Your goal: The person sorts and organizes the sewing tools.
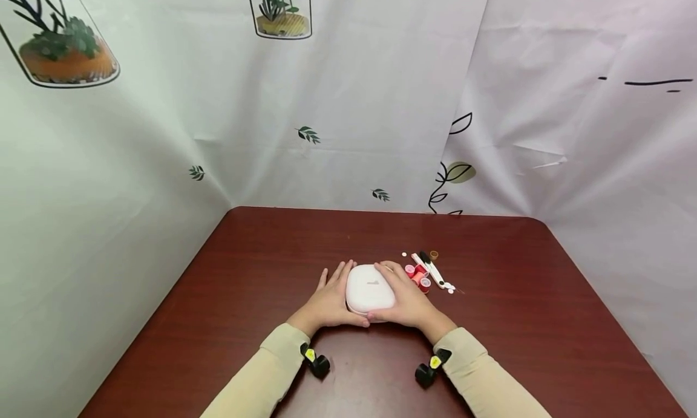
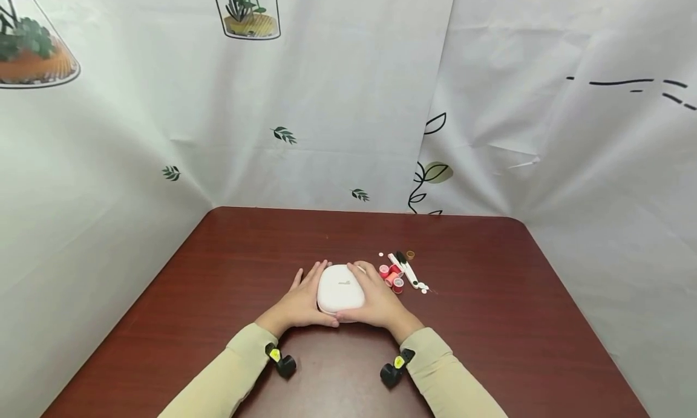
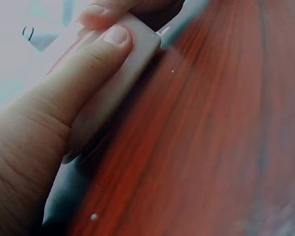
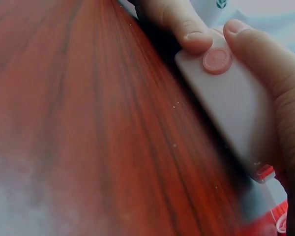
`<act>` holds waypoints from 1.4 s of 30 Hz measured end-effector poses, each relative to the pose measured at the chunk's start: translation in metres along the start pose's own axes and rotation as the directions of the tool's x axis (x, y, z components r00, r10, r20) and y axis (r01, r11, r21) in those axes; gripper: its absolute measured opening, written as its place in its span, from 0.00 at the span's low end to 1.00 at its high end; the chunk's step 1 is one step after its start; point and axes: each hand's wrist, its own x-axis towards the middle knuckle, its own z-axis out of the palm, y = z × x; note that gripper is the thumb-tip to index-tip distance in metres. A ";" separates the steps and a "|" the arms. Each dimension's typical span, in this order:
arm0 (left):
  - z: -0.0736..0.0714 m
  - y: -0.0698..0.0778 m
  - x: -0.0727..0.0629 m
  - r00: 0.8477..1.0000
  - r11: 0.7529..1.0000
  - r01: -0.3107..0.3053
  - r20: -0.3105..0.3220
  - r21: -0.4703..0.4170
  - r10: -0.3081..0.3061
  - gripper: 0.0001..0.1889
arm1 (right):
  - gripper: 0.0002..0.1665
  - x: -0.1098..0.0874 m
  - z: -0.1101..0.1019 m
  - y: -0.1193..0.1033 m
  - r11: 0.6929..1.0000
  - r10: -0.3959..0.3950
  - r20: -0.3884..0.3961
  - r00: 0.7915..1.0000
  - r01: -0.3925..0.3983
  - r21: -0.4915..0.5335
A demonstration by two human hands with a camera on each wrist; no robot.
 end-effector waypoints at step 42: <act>0.000 0.000 -0.003 1.000 1.000 0.018 0.009 0.004 -0.018 0.72 | 0.35 0.043 -0.044 -0.025 0.978 0.207 0.036 0.978 -0.207 0.001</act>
